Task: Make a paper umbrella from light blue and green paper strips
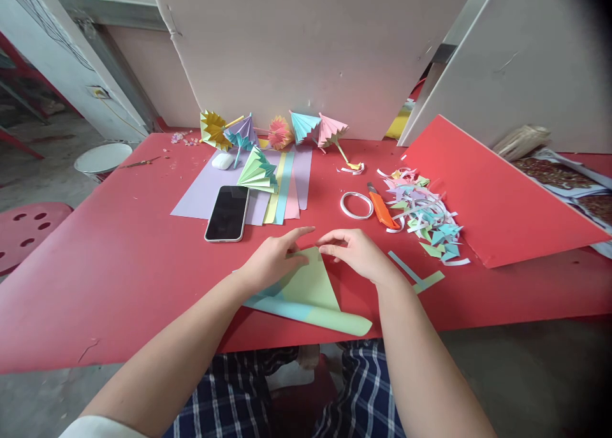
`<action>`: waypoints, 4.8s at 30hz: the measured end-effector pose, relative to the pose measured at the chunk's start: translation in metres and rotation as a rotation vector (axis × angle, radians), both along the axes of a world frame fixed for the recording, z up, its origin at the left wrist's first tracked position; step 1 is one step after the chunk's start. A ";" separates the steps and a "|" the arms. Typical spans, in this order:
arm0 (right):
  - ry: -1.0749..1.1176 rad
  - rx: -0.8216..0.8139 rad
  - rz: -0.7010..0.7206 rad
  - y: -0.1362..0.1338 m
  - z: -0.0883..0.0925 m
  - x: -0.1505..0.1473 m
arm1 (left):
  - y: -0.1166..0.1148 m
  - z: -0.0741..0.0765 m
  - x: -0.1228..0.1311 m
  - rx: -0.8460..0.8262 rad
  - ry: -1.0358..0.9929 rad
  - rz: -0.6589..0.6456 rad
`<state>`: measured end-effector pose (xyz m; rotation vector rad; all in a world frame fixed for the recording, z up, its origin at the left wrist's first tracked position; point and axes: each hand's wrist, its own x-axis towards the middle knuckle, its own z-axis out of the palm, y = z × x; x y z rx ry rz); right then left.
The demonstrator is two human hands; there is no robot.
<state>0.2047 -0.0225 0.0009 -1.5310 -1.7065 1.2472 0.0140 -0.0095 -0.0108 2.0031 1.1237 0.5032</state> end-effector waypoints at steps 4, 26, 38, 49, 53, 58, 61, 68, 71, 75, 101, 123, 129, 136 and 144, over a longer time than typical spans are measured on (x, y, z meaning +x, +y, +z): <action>-0.066 0.039 0.027 -0.003 0.004 -0.002 | -0.001 0.000 0.000 -0.009 -0.003 -0.006; -0.057 0.039 -0.011 -0.001 -0.003 -0.007 | -0.001 -0.001 0.001 -0.004 0.002 -0.007; -0.032 0.003 -0.038 -0.001 -0.004 -0.007 | -0.001 -0.001 0.001 -0.008 0.003 -0.009; -0.083 0.042 0.005 -0.002 -0.001 -0.003 | -0.001 -0.001 0.001 -0.008 0.024 -0.013; -0.094 0.042 0.015 -0.002 -0.003 -0.007 | -0.001 -0.001 0.001 -0.007 0.021 -0.011; -0.049 0.009 0.017 -0.001 -0.005 -0.006 | 0.000 -0.002 0.000 -0.006 0.024 -0.020; -0.004 -0.022 0.015 -0.002 -0.004 -0.004 | 0.000 -0.002 0.000 -0.006 0.022 -0.026; -0.006 -0.036 0.016 -0.001 -0.006 -0.002 | -0.001 -0.001 0.000 -0.010 0.020 -0.023; -0.033 -0.019 0.021 -0.001 -0.008 -0.002 | -0.001 -0.001 0.000 -0.012 0.017 -0.022; -0.069 0.011 0.019 -0.002 -0.008 -0.005 | -0.001 0.000 0.001 -0.020 0.010 -0.021; -0.070 0.033 -0.005 -0.001 -0.008 -0.007 | -0.001 -0.002 0.001 -0.021 0.022 -0.013; -0.036 0.011 -0.005 -0.002 -0.005 -0.007 | 0.000 -0.004 0.000 -0.014 0.026 -0.024; -0.046 0.027 -0.010 -0.002 -0.006 -0.010 | 0.000 -0.004 0.000 -0.021 0.018 -0.026; -0.057 0.027 -0.009 -0.002 -0.008 -0.011 | 0.001 -0.005 0.000 -0.012 0.026 -0.022; -0.047 0.037 -0.018 0.000 -0.012 -0.007 | 0.001 -0.005 0.000 -0.013 0.038 -0.027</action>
